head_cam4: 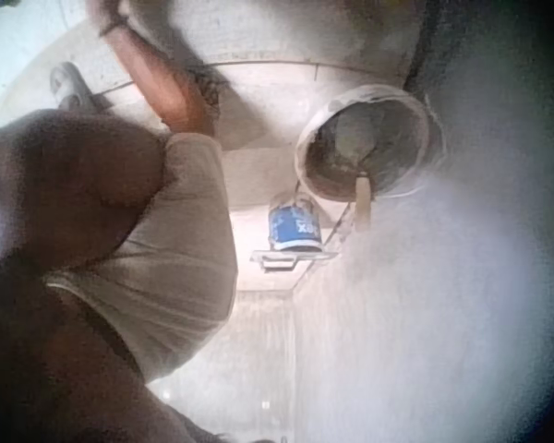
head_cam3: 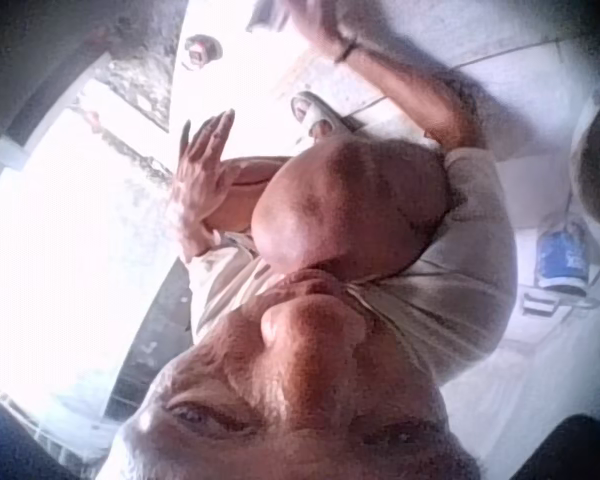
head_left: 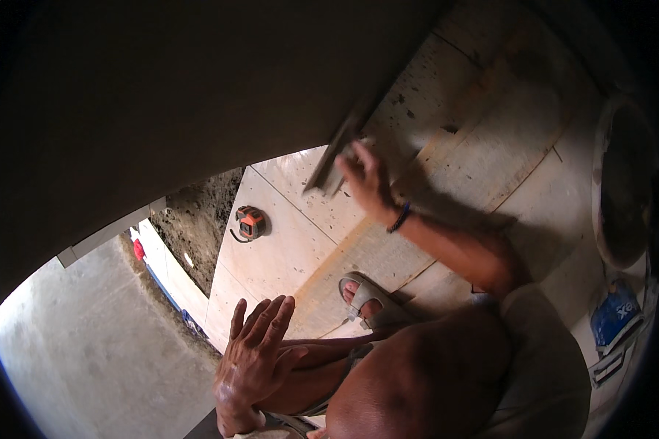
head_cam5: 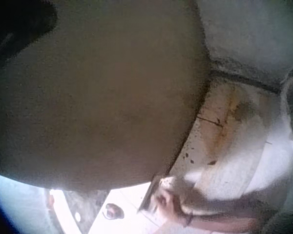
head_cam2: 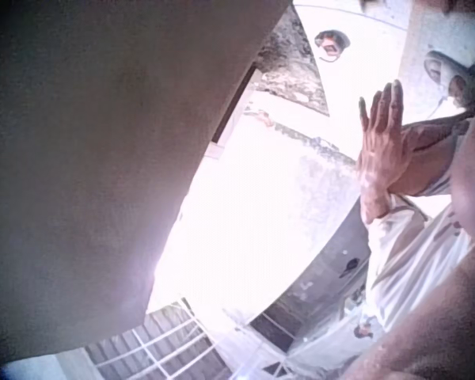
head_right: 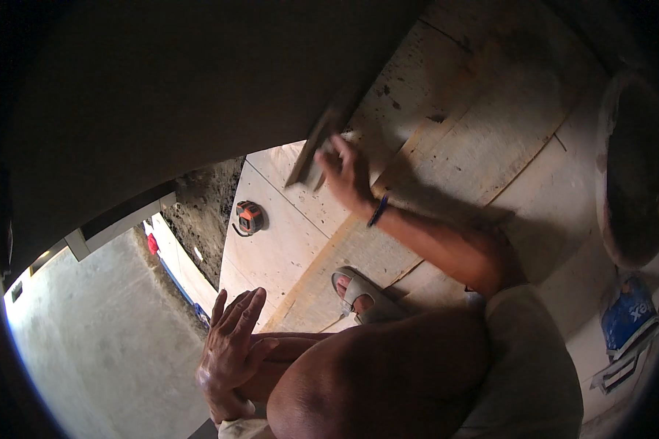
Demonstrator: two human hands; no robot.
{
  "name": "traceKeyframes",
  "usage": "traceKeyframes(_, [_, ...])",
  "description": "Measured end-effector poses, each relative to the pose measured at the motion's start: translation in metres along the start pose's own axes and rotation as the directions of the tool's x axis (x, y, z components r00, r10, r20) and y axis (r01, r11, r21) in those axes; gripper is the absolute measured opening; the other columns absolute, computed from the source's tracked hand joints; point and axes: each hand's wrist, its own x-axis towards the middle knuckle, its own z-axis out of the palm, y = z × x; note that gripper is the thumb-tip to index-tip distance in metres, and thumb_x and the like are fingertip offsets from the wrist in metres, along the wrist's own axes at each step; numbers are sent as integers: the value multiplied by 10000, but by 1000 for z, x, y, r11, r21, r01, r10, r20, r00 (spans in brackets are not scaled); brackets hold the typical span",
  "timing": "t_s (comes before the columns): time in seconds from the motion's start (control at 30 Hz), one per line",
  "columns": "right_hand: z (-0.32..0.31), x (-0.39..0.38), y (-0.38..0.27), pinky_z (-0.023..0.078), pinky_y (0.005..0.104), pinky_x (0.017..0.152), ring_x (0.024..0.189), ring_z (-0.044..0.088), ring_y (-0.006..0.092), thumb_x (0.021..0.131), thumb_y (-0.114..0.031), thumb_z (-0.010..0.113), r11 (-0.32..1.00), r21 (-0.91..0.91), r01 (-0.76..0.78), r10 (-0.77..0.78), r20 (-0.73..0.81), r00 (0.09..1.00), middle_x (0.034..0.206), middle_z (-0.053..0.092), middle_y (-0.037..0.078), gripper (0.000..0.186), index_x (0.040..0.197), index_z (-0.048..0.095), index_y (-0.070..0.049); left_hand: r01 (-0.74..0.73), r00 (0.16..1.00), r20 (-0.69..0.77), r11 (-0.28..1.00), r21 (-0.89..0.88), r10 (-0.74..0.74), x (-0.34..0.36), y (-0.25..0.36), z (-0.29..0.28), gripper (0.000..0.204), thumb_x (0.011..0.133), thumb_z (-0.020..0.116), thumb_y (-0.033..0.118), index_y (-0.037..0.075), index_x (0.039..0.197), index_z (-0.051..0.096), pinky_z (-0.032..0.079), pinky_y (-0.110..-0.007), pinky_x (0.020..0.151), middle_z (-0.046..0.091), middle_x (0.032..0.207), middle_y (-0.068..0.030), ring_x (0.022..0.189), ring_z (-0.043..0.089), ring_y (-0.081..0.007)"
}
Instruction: The person smooths a plaster mix onto an interior corner and wall surface using a wooden float, dipping the float into a bucket of plaster to apply more material as they work.
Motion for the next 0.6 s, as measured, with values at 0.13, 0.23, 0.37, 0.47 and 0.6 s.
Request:
traceKeyframes(0.13, [22, -67, 22, 467, 403, 952, 1114, 603, 346, 874, -345, 651, 994, 64, 85, -97, 209, 973, 1187, 610, 268, 603, 1254, 527, 107, -7, 1000, 17, 1000, 3, 7, 3, 0, -3, 718, 891, 617, 398, 72, 1465, 336, 202, -548, 1137, 492, 1378, -185, 1278, 462, -373])
traceKeyframes(0.23, [5, -49, 27, 457, 400, 971, 1130, 600, 310, 872, -355, 659, 986, 165, 11, -16, 31, 999, 1202, 610, 265, 637, 1273, 504, 116, 10, 1000, 26, 1000, 8, -10, 1, -1, -3, 721, 890, 619, 397, 76, 1469, 333, 203, -548, 1137, 489, 1383, -181, 1283, 457, -367])
traceKeyframes(0.37, [-32, 20, -20, 500, 348, 667, 700, 594, 175, 878, -308, 679, 972, 222, 81, -66, -75, 995, 769, 642, 114, 579, 1253, 520, 104, 26, 999, 39, 1000, -3, -26, -5, -2, 3, 728, 889, 614, 405, 79, 1474, 328, 201, -550, 1136, 480, 1393, -177, 1292, 449, -358])
traceKeyframes(0.47, [-17, 18, -47, 496, 372, 664, 699, 609, 216, 880, -257, 668, 985, 83, 149, -145, -53, 988, 750, 623, 140, 507, 1250, 539, 64, 14, 999, 30, 1000, -12, -13, -3, -1, 1, 730, 890, 609, 410, 79, 1476, 326, 199, -552, 1136, 478, 1396, -174, 1294, 447, -351])
traceKeyframes(0.6, [18, -56, -24, 492, 412, 739, 823, 609, 322, 862, -173, 658, 973, 18, 231, -232, 137, 963, 896, 602, 195, 453, 1258, 554, 21, -13, 1000, 25, 1000, -16, 13, 4, 2, -2, 735, 889, 609, 411, 79, 1478, 320, 201, -553, 1133, 482, 1391, -170, 1296, 448, -341])
